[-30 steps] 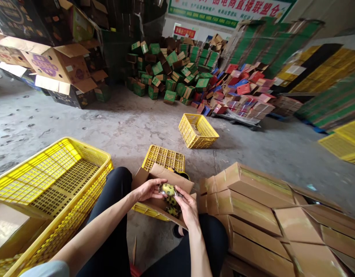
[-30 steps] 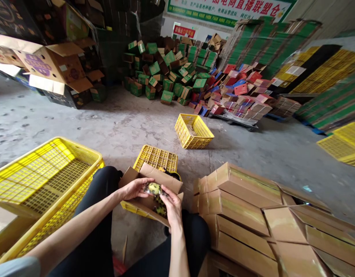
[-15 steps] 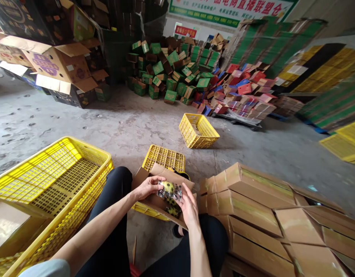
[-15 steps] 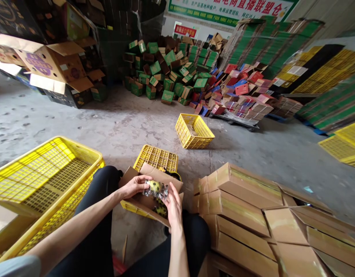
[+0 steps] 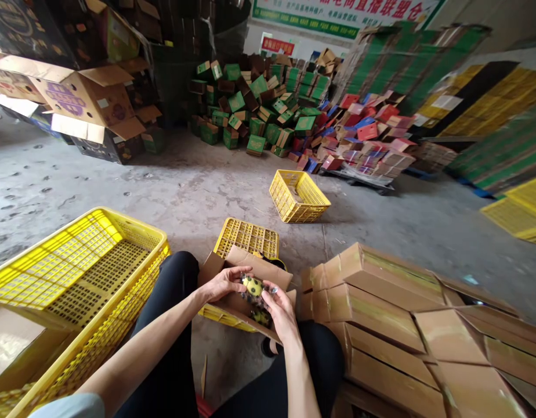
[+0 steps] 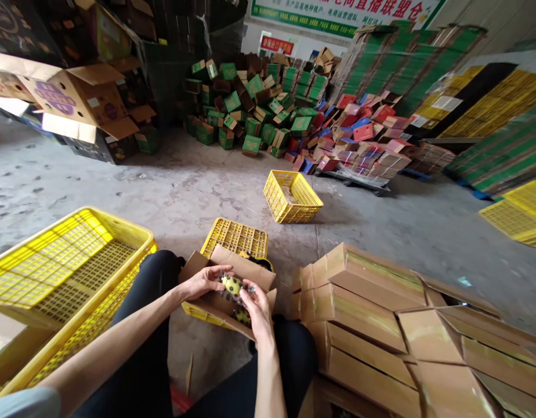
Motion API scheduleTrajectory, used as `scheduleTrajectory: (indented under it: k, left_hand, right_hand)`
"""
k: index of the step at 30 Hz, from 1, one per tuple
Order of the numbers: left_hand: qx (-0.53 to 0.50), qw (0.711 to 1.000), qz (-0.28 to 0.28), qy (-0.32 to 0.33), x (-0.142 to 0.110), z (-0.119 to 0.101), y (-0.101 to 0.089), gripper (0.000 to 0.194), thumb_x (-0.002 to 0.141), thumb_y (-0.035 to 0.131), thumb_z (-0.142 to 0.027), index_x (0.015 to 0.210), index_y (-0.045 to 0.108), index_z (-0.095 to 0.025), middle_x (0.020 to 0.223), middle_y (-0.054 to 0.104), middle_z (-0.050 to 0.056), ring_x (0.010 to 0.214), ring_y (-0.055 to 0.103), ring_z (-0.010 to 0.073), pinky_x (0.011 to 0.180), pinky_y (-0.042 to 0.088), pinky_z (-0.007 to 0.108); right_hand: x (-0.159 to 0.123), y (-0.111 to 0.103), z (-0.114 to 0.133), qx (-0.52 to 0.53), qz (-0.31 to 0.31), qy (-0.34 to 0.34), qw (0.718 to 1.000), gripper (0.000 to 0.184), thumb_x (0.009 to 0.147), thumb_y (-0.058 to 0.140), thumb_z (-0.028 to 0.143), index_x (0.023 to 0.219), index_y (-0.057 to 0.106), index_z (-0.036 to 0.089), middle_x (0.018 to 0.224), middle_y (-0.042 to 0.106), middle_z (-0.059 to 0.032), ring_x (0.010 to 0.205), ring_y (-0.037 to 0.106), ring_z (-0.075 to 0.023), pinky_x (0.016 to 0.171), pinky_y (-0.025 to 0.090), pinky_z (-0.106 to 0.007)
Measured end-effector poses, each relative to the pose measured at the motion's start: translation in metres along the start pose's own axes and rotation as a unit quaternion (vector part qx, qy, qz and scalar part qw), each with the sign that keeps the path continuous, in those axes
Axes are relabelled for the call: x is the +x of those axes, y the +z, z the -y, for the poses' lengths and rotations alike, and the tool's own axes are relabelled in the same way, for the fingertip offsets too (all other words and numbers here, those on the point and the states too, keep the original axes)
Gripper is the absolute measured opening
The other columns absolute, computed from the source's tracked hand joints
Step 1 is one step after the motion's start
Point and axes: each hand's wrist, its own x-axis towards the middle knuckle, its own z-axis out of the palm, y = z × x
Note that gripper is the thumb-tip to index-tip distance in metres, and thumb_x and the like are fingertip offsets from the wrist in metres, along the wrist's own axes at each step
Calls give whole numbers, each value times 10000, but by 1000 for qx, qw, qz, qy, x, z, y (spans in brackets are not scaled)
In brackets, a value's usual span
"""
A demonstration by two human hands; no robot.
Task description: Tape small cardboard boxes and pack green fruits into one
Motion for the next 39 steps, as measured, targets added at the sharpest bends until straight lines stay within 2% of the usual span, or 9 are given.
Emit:
scheduleTrajectory:
  k: [6, 9, 12, 16, 21, 24, 28, 32, 39]
  left_hand:
    - [45, 998, -29, -15, -1, 0, 1, 612, 679, 1002, -343, 1226, 781, -177, 1230, 777, 110, 1134, 725, 262, 1108, 474, 385]
    - [69, 995, -53, -45, -2, 0, 0, 622, 692, 991, -399, 1235, 770, -193, 1219, 775, 103, 1092, 736, 250, 1034, 518, 368]
    - [76, 993, -56, -74, -2, 1, -3, 649, 704, 980, -423, 1260, 746, -185, 1082, 793, 96, 967, 761, 232, 943, 559, 366]
    - [41, 993, -93, -64, -2, 3, -4, 745, 659, 1015, -392, 1303, 691, -207, 1057, 791, 89, 922, 783, 228, 887, 580, 352]
    - [25, 989, -137, -48, 0, 3, -3, 562, 656, 1012, -435, 1040, 700, -168, 1043, 780, 87, 935, 786, 228, 847, 590, 318]
    - [30, 989, -134, -49, 0, 2, -2, 524, 677, 986, -495, 949, 702, -149, 961, 774, 70, 905, 772, 210, 829, 594, 307]
    - [21, 991, -127, -46, -1, 1, -2, 551, 696, 968, -531, 1013, 729, -149, 967, 760, 60, 877, 746, 187, 836, 605, 323]
    - [22, 993, -105, -38, -1, 0, -2, 553, 738, 939, -547, 1078, 743, -158, 1073, 751, 83, 906, 726, 181, 826, 597, 308]
    - [35, 994, -96, -32, -3, -1, -2, 509, 737, 950, -498, 1089, 773, -174, 1011, 758, 64, 877, 717, 186, 861, 551, 322]
  right_hand:
    - [0, 2, 3, -39, -16, -59, 997, 553, 650, 963, 531, 1082, 769, 246, 1143, 809, -75, 1095, 737, -303, 1066, 540, -464]
    - [-1, 3, 6, -49, -10, -83, 995, 508, 654, 965, 508, 1044, 765, 250, 1203, 795, -76, 1156, 720, -312, 1108, 515, -476]
    - [-3, 4, 7, -56, 6, -93, 994, 473, 672, 958, 496, 1024, 754, 255, 1243, 780, -81, 1202, 705, -327, 1116, 510, -488]
    - [-1, 3, 3, -75, 21, -104, 992, 448, 691, 944, 505, 1012, 746, 264, 1326, 743, -90, 1259, 681, -343, 1115, 512, -490]
    - [3, 4, -7, -83, 53, -119, 988, 451, 686, 945, 498, 1027, 765, 264, 1377, 699, -90, 1301, 656, -344, 1169, 485, -486]
    - [1, 7, -7, -82, 80, -139, 984, 412, 741, 915, 468, 1086, 792, 278, 1437, 648, -79, 1403, 582, -328, 1234, 427, -462]
    - [-7, 11, 0, -107, 115, -145, 977, 407, 806, 872, 435, 1185, 807, 301, 1536, 566, -74, 1489, 497, -320, 1253, 409, -456]
    - [-11, 12, 2, -127, 134, -135, 974, 450, 801, 874, 454, 1229, 807, 330, 1571, 543, -65, 1507, 472, -329, 1261, 399, -480]
    - [-13, 12, 0, -156, 152, -127, 968, 480, 808, 868, 468, 1268, 791, 356, 1567, 560, -49, 1504, 476, -327, 1278, 366, -505]
